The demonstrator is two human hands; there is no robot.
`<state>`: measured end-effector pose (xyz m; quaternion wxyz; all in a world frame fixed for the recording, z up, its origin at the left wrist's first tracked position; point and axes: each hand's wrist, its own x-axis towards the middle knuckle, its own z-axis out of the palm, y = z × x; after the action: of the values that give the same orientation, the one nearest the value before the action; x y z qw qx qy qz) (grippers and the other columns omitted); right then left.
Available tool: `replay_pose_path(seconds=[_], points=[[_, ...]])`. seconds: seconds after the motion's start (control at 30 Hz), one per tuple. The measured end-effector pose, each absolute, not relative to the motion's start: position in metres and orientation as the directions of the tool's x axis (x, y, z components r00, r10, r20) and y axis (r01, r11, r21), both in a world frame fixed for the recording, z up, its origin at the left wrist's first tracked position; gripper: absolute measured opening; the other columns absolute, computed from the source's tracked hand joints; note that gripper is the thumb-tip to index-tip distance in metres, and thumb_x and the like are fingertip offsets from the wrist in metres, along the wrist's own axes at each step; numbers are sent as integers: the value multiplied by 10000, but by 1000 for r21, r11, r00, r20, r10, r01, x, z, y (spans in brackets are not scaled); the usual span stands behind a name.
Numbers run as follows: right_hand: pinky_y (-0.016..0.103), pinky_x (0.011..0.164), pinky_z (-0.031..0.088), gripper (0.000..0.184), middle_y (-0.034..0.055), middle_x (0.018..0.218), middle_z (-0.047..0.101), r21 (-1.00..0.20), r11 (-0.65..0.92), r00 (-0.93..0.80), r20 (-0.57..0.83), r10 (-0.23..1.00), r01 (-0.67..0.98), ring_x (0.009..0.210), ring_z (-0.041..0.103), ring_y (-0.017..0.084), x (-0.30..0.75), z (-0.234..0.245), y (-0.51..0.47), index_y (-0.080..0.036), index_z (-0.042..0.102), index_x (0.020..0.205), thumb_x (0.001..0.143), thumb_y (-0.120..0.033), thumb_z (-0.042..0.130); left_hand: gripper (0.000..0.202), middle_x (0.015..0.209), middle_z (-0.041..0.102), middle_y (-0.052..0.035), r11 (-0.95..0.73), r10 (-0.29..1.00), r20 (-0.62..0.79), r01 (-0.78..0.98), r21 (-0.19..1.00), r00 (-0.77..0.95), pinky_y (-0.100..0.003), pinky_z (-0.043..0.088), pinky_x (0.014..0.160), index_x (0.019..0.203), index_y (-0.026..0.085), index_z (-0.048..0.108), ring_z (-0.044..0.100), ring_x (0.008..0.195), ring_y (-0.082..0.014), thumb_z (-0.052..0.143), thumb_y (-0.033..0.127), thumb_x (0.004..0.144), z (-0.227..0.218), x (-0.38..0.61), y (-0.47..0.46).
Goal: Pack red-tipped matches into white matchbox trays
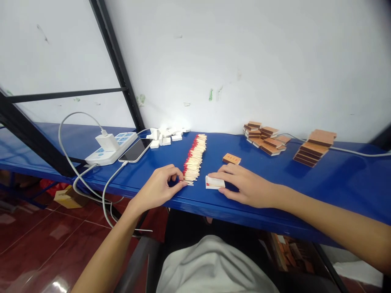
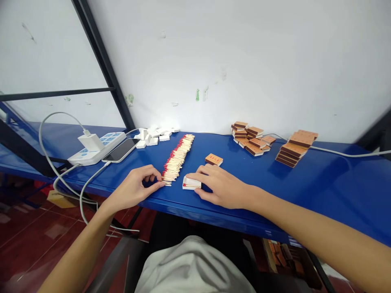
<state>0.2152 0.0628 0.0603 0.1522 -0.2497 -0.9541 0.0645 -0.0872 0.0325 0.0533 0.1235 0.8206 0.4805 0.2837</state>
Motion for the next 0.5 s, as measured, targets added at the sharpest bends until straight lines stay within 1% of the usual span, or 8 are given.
replay_pose_path(seconds=[0.13, 0.23, 0.3, 0.37, 0.4, 0.43, 0.47, 0.5], points=[[444, 900, 499, 446, 132, 1155, 627, -104, 908, -882, 216, 420, 407, 996, 600, 262, 212, 68, 68, -210, 525, 1428, 998, -305, 457, 186, 812, 603, -11, -527, 848, 350, 705, 474, 399, -287, 415, 677, 857, 198, 673, 539, 724, -148, 596, 345, 940, 54, -87, 31], [408, 843, 504, 480, 117, 1089, 637, -85, 917, -897, 189, 399, 390, 909, 602, 242, 207, 75, 74, -208, 515, 1441, 971, -302, 488, 163, 815, 609, -12, -533, 844, 353, 700, 475, 403, -286, 422, 683, 860, 198, 674, 545, 733, -150, 598, 321, 934, 54, -87, 31], [419, 844, 502, 522, 128, 1118, 639, -82, 910, -882, 225, 415, 407, 937, 604, 257, 206, 78, 73, -194, 514, 1439, 936, -331, 543, 160, 816, 612, -9, -533, 844, 358, 700, 476, 399, -283, 421, 680, 869, 199, 671, 546, 732, -148, 602, 328, 933, 54, -87, 32], [447, 854, 495, 496, 150, 1143, 641, -102, 902, -852, 299, 429, 419, 984, 600, 286, 206, 77, 60, -176, 567, 1377, 911, -346, 576, 163, 819, 613, -6, -531, 845, 359, 702, 475, 396, -279, 417, 674, 881, 200, 665, 547, 729, -145, 605, 342, 935, 53, -87, 32], [457, 846, 491, 418, 159, 1110, 649, -136, 903, -842, 328, 429, 408, 975, 599, 296, 207, 75, 49, -169, 623, 1299, 916, -326, 564, 163, 821, 613, -5, -531, 845, 360, 703, 474, 395, -278, 417, 674, 885, 201, 662, 549, 729, -144, 606, 346, 935, 53, -87, 32], [448, 822, 492, 325, 146, 1029, 662, -224, 905, -851, 316, 419, 363, 921, 603, 283, 209, 71, 33, -185, 673, 1207, 935, -300, 538, 159, 825, 614, -4, -532, 844, 361, 704, 471, 396, -277, 417, 676, 888, 201, 660, 551, 733, -144, 607, 345, 933, 53, -87, 32], [420, 795, 499, 271, 126, 975, 669, -373, 891, -898, 248, 364, 258, 884, 610, 263, 210, 67, 15, -214, 695, 1150, 950, -284, 525, 149, 829, 614, -3, -535, 842, 363, 704, 468, 399, -277, 419, 680, 889, 201, 658, 554, 737, -144, 610, 337, 928, 53, -87, 32], [404, 795, 507, 233, 112, 957, 679, -545, 826, -950, 160, 270, 143, 884, 622, 255, 211, 62, -5, -240, 707, 1111, 956, -287, 540, 133, 831, 614, -3, -538, 840, 366, 703, 465, 400, -277, 422, 684, 888, 201, 656, 556, 741, -144, 612, 322, 920, 53, -87, 31]])
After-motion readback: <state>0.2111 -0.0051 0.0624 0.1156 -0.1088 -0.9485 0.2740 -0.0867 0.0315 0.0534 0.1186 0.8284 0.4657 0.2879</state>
